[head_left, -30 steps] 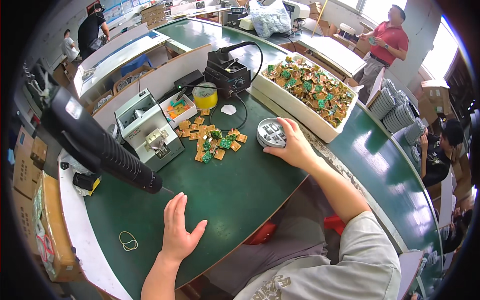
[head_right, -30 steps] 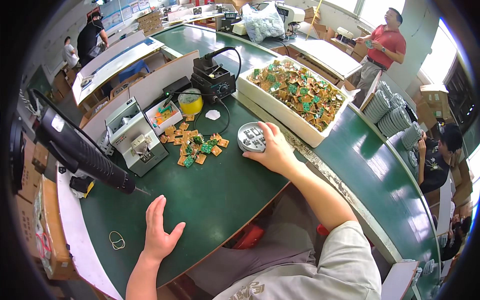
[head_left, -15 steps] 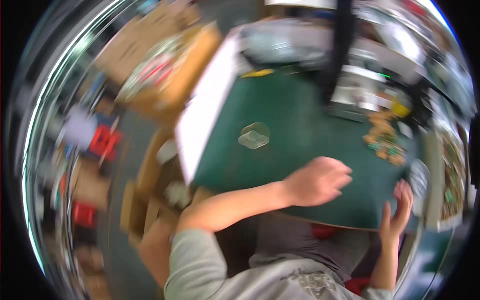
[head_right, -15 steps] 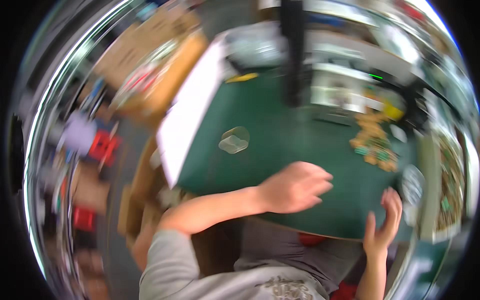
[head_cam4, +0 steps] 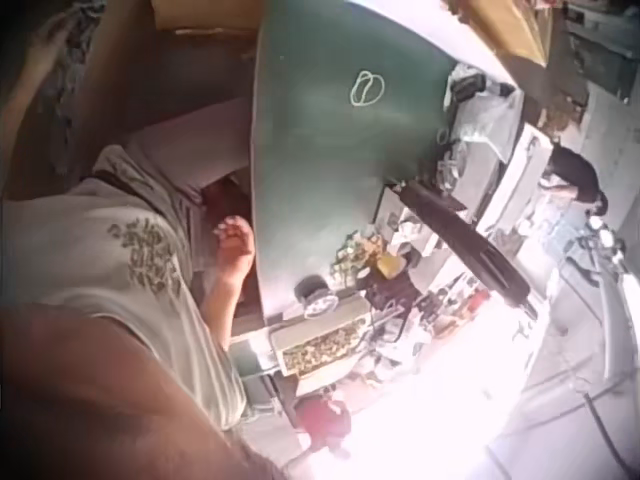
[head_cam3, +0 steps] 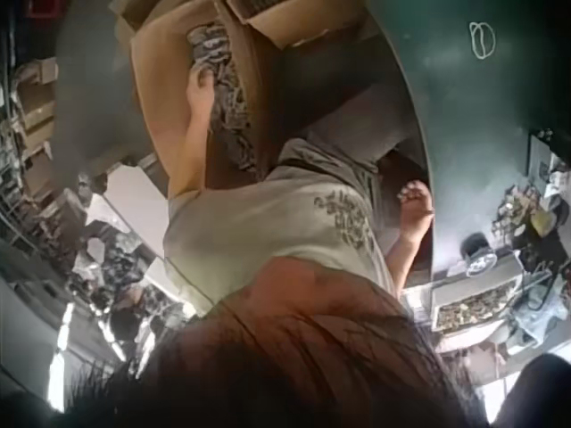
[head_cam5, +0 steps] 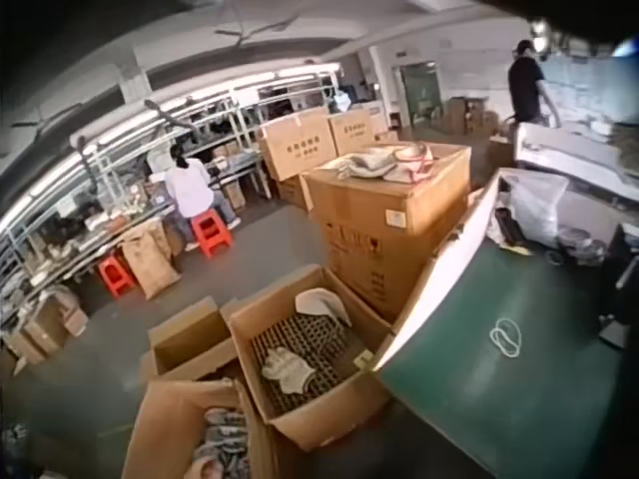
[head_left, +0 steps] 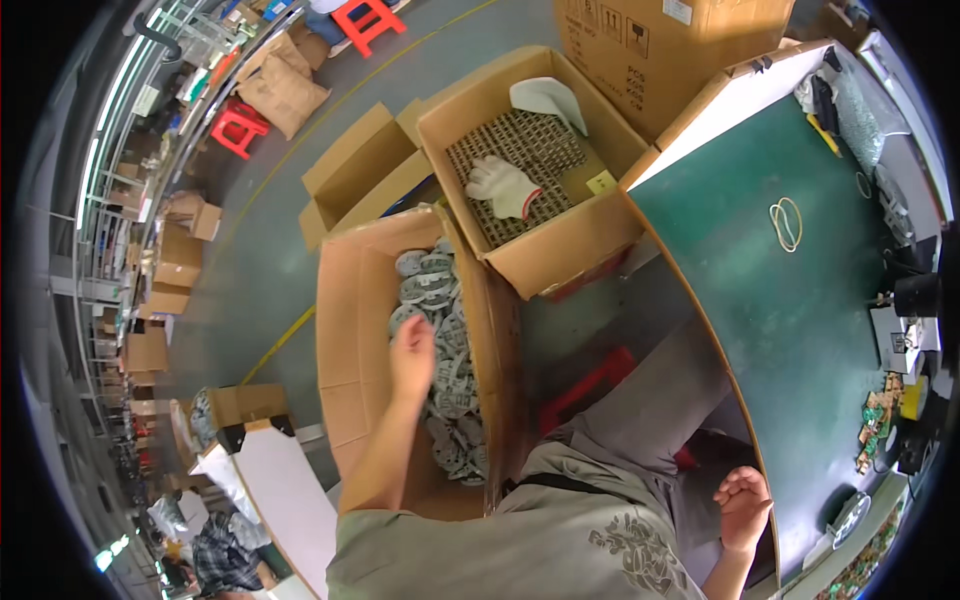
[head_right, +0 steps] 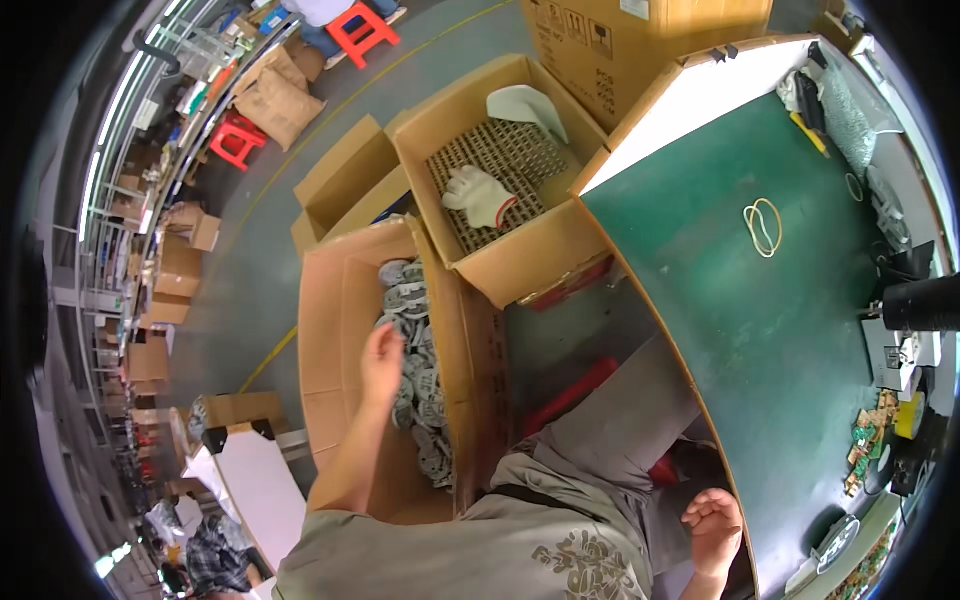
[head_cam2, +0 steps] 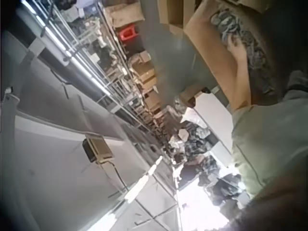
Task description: Assembling electronic components by inserting small PCBs into circular housings and securing them with screws using an electric screwdriver.
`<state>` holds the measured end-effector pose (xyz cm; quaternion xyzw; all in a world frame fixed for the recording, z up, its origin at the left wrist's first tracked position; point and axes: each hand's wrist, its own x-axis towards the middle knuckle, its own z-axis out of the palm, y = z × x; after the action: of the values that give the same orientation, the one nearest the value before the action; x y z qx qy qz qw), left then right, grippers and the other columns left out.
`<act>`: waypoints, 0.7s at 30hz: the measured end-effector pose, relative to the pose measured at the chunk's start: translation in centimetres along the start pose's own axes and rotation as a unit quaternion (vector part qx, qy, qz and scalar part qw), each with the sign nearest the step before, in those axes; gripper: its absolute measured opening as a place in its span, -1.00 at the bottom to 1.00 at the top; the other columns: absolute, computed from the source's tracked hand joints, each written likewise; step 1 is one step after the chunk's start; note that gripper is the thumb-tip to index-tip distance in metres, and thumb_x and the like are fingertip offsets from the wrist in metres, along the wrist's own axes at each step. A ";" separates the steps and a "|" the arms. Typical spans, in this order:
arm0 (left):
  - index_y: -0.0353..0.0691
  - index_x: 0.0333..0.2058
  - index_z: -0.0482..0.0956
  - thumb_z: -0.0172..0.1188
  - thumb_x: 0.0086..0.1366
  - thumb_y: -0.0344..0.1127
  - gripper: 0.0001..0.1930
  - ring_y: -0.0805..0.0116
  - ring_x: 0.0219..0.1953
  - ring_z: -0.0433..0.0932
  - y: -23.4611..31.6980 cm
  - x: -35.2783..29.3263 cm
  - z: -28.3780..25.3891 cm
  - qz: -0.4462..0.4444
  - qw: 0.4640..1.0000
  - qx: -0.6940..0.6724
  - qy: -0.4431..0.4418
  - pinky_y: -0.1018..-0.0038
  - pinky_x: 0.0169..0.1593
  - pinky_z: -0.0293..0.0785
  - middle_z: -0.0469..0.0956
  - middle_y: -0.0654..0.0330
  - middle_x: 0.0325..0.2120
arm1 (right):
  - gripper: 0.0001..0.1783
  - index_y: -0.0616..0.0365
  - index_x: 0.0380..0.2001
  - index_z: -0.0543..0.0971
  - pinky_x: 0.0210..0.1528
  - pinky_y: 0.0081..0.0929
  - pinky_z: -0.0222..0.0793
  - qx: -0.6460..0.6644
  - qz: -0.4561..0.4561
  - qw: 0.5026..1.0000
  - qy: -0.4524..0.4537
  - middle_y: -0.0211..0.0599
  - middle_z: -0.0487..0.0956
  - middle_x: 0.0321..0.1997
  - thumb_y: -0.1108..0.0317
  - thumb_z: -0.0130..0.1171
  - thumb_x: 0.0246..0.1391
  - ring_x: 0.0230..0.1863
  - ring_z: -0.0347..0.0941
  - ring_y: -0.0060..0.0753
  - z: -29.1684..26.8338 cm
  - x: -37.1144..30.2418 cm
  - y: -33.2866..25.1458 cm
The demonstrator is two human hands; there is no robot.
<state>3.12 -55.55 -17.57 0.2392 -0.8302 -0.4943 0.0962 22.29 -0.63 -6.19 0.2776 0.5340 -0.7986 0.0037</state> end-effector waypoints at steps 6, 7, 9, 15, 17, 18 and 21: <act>-0.36 0.14 0.55 0.33 0.29 -0.15 -0.47 0.26 -0.14 0.59 -20.8 3.8 -3.6 -0.193 0.974 0.068 -0.098 0.41 -0.06 0.54 0.63 0.06 -0.11 | -0.37 0.28 0.04 0.53 -0.17 -0.49 0.59 0.254 0.018 0.964 0.082 -0.14 0.61 -0.06 -0.16 0.21 0.34 -0.16 0.62 -0.35 0.9 -2.3 0.6; -0.38 0.16 0.53 0.36 0.27 -0.14 -0.42 0.24 -0.12 0.59 -22.1 3.5 -2.9 -0.215 0.967 0.059 -0.120 0.38 -0.04 0.54 0.61 0.04 -0.07 | -0.36 0.29 0.05 0.52 -0.15 -0.48 0.61 0.273 -0.014 0.953 0.132 -0.13 0.62 -0.05 -0.16 0.22 0.34 -0.13 0.62 -0.34 -0.4 -2.9 0.8; -0.42 0.20 0.49 0.42 0.23 -0.10 -0.33 0.19 -0.07 0.58 -24.6 2.5 -2.2 -0.260 0.951 0.041 -0.161 0.32 -0.01 0.54 0.58 -0.01 0.01 | -0.34 0.32 0.06 0.51 -0.10 -0.46 0.63 0.307 -0.076 0.921 0.227 -0.11 0.63 -0.04 -0.15 0.25 0.32 -0.09 0.63 -0.31 -3.1 -3.8 1.1; -0.38 0.25 0.47 0.44 0.17 -0.20 -0.30 -0.06 0.02 0.58 -28.1 0.5 0.0 -0.172 0.947 0.160 -0.218 0.23 0.05 0.54 0.52 -0.16 0.17 | -0.35 0.40 0.03 0.52 -0.05 -0.49 0.66 0.281 -0.107 0.924 0.237 -0.09 0.66 -0.07 -0.11 0.22 0.36 -0.06 0.67 -0.25 -8.9 -4.1 1.2; -0.35 0.22 0.50 0.35 0.21 -0.25 -0.39 -0.11 0.00 0.59 -26.4 0.3 2.2 -0.155 0.943 0.175 -0.236 0.19 0.02 0.53 0.55 -0.17 0.12 | -0.40 0.38 0.03 0.52 -0.03 -0.46 0.65 0.286 -0.097 0.925 0.229 -0.07 0.66 -0.06 -0.04 0.26 0.34 -0.04 0.66 -0.23 -9.2 -4.3 1.1; -0.33 0.20 0.51 0.31 0.23 -0.28 -0.43 -0.14 -0.02 0.59 -25.1 0.3 3.1 -0.144 0.941 0.182 -0.245 0.17 0.01 0.53 0.57 -0.17 0.09 | -0.42 0.37 0.03 0.52 -0.02 -0.45 0.65 0.290 -0.092 0.926 0.225 -0.06 0.66 -0.06 -0.01 0.28 0.33 -0.03 0.66 -0.23 -9.4 -4.3 0.9; -0.30 0.11 0.57 0.12 0.32 -0.35 -0.60 -0.20 -0.10 0.60 -25.4 -1.2 0.7 -0.069 0.967 0.210 -0.125 0.11 -0.07 0.51 0.64 -0.15 -0.08 | -0.45 0.35 0.02 0.52 0.00 -0.43 0.64 0.304 -0.064 0.930 0.199 -0.06 0.66 -0.07 0.02 0.31 0.32 -0.03 0.66 -0.22 -8.3 -3.8 1.5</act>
<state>11.50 -64.49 -39.86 0.2472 -0.9022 -0.3405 -0.0950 29.56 4.70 -8.07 0.3839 0.2725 -0.8494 -0.2385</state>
